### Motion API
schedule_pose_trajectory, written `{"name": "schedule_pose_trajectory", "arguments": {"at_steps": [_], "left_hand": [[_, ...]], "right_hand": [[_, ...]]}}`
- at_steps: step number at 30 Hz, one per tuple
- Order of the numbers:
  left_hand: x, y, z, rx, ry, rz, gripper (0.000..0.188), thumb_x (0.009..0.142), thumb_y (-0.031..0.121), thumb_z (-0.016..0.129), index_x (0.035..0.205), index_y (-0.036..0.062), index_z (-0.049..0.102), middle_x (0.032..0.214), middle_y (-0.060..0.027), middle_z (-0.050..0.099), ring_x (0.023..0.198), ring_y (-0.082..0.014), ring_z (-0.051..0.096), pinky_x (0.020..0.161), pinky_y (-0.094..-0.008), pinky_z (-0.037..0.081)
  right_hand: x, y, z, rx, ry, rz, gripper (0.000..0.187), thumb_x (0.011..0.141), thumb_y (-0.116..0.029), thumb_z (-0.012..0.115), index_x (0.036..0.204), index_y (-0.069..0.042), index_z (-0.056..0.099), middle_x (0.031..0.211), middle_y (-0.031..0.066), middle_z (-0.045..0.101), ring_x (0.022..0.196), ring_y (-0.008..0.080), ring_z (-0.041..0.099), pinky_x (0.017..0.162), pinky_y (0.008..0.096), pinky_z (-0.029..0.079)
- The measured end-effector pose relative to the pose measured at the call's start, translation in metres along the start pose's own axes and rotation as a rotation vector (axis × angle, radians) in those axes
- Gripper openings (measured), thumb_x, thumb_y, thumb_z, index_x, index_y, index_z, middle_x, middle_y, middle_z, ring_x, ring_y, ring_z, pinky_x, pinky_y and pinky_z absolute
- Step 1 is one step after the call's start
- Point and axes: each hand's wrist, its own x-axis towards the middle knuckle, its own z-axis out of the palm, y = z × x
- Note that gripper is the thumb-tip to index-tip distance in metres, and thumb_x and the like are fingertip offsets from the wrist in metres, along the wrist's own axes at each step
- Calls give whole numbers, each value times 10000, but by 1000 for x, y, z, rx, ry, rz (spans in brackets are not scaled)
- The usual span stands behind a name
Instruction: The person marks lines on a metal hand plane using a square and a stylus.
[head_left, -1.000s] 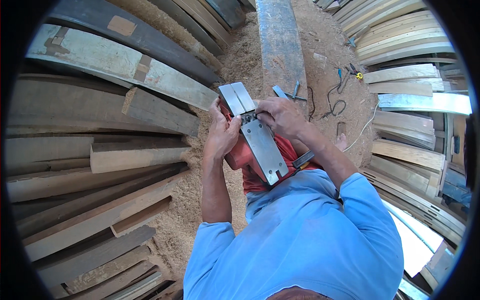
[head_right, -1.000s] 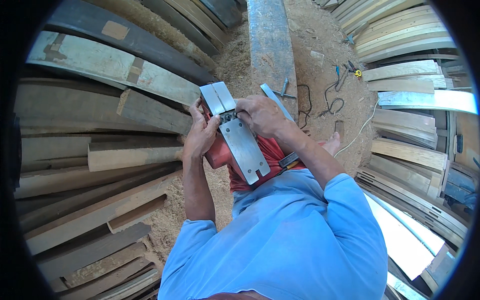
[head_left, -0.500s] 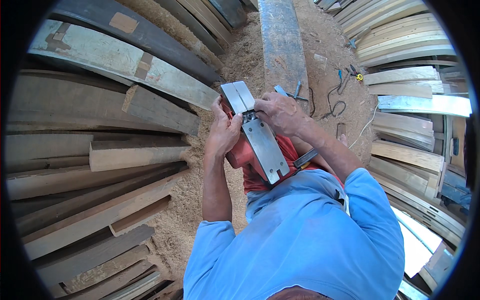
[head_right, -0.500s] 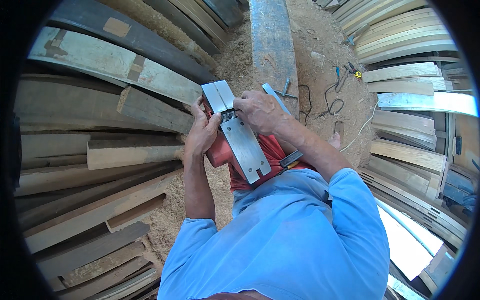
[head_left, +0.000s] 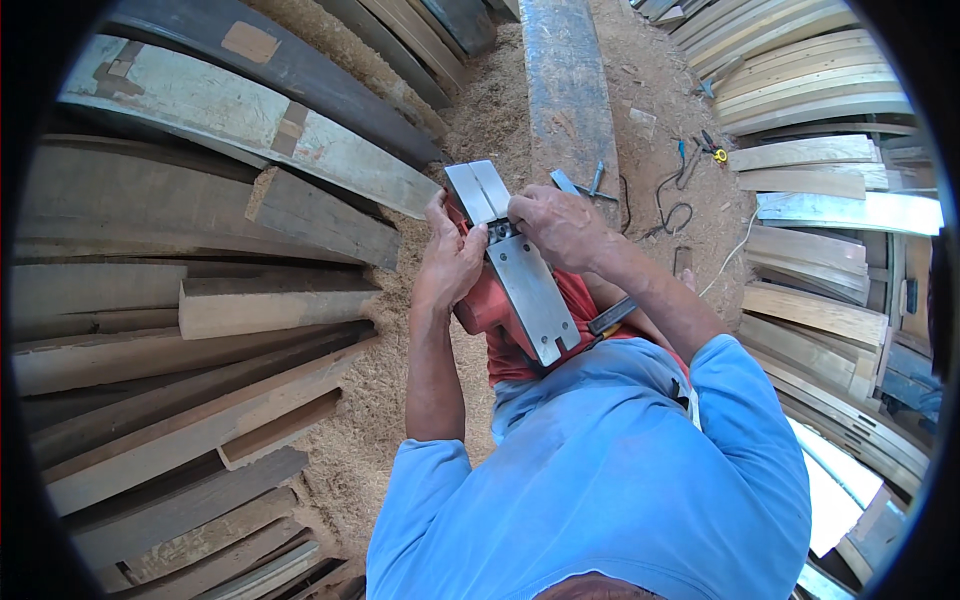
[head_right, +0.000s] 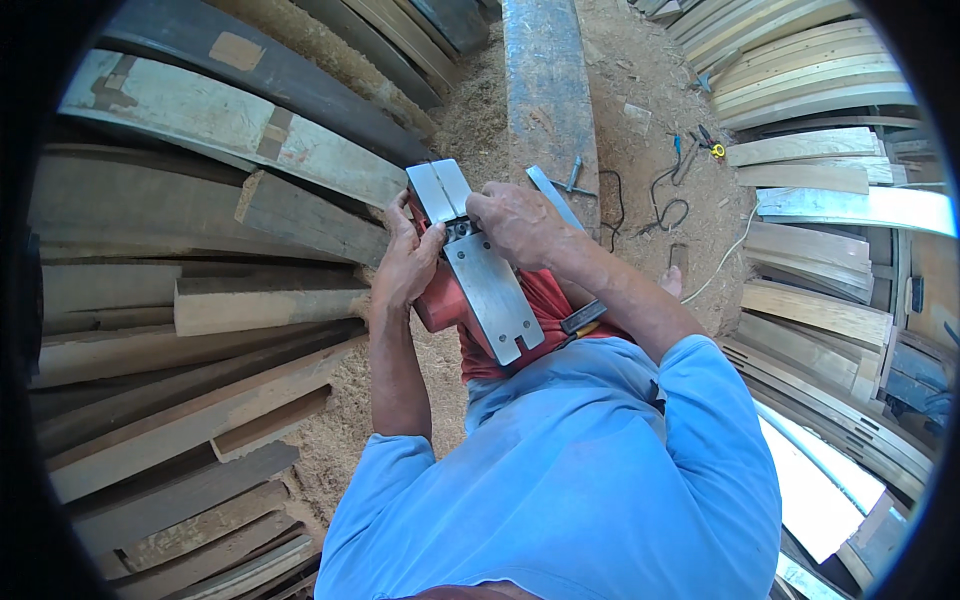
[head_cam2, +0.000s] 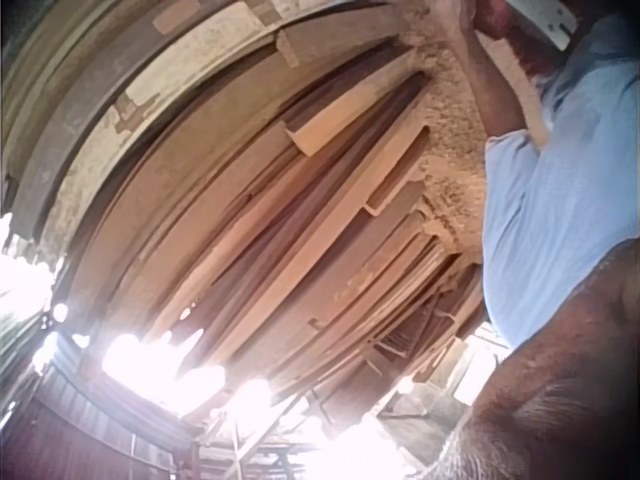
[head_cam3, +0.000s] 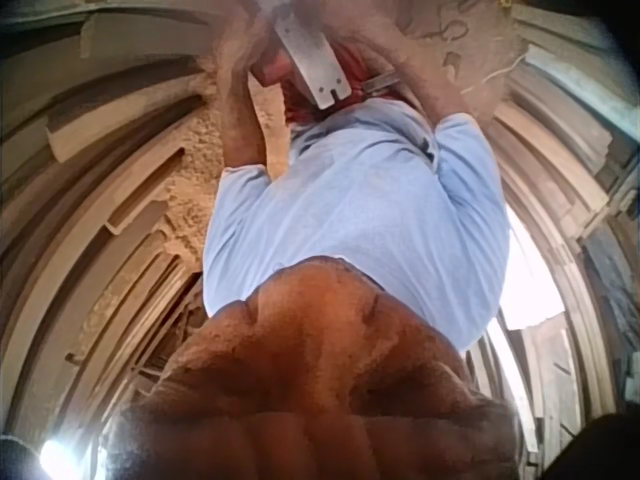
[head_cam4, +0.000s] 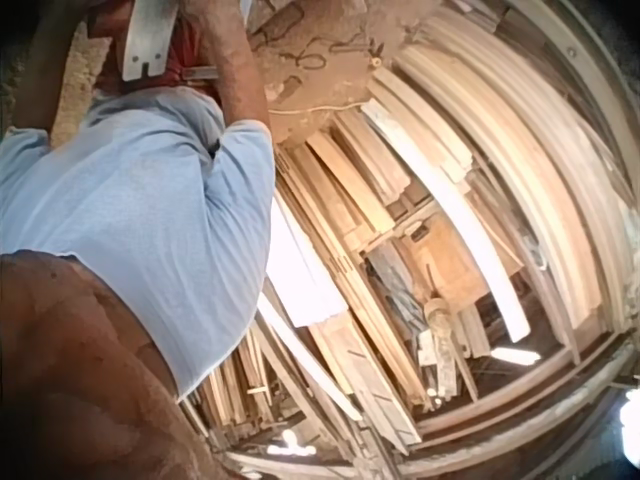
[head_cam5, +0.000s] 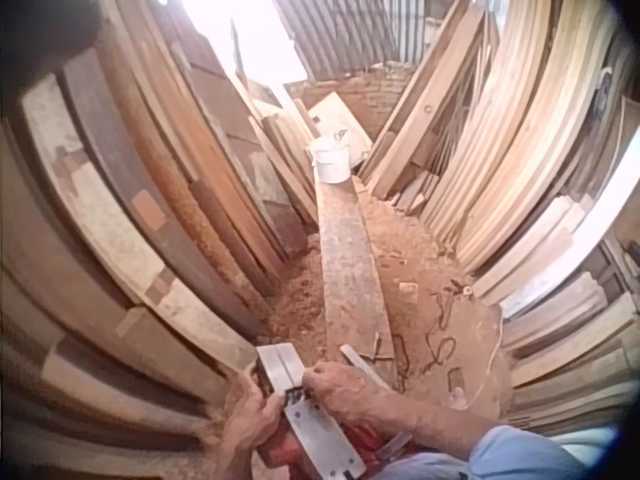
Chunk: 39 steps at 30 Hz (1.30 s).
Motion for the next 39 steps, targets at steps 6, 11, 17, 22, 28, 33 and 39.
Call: {"name": "schedule_pose_trajectory", "arguments": {"at_steps": [6, 11, 17, 22, 28, 33, 39], "left_hand": [[2, -7, -2, 37, 3, -8, 692, 1032, 148, 536, 1558, -30, 123, 1461, -277, 497, 1328, -310, 548, 1124, -407, 426], [3, -6, -2, 45, -9, -30, 760, 1001, 210, 540, 1564, -16, 82, 1445, -334, 523, 1342, -417, 561, 1155, -431, 398], [1, -10, -2, 43, 3, -1, 698, 1037, 169, 541, 1561, -22, 121, 1449, -275, 508, 1313, -312, 562, 1118, -405, 431], [2, -9, -1, 40, 4, 6, 698, 1038, 173, 543, 1558, -28, 124, 1450, -281, 506, 1334, -315, 543, 1131, -409, 416], [0, -9, -3, -14, 2, 37, 696, 1038, 177, 542, 1558, -29, 129, 1454, -284, 489, 1339, -319, 535, 1142, -405, 401], [1, -9, -1, -10, -6, 32, 711, 1028, 172, 547, 1555, -37, 118, 1460, -292, 481, 1346, -340, 534, 1147, -411, 403], [2, -10, 0, 62, 15, 79, 702, 1033, 180, 548, 1557, -31, 132, 1437, -278, 490, 1329, -316, 537, 1127, -402, 420]], "right_hand": [[1, -1, -4, -55, -38, 2, 115, 952, -137, 627, 1046, -70, 629, 983, 156, 637, 957, 373, 655, 821, 466, 530], [-1, 6, -1, 2, 21, -54, 131, 957, -167, 611, 1007, -49, 640, 924, 165, 633, 903, 377, 656, 798, 476, 528], [1, 2, -2, -51, -7, -22, 124, 954, -162, 629, 1028, -63, 635, 940, 149, 629, 919, 364, 654, 803, 462, 531], [-3, 6, 2, -30, 34, -32, 132, 962, -174, 628, 1029, -60, 633, 944, 148, 636, 932, 361, 661, 816, 460, 534], [-17, 25, 13, -7, 100, 118, 198, 986, -225, 595, 1062, -49, 644, 985, 175, 658, 956, 389, 662, 846, 478, 530], [-79, 82, 40, -263, 114, 405, 276, 992, -226, 610, 1172, -18, 636, 1022, 173, 677, 989, 384, 664, 865, 469, 530], [-55, 19, 6, 157, 288, 172, 202, 932, -169, 669, 1082, -35, 681, 1004, 174, 669, 1005, 374, 644, 892, 453, 518]]}}
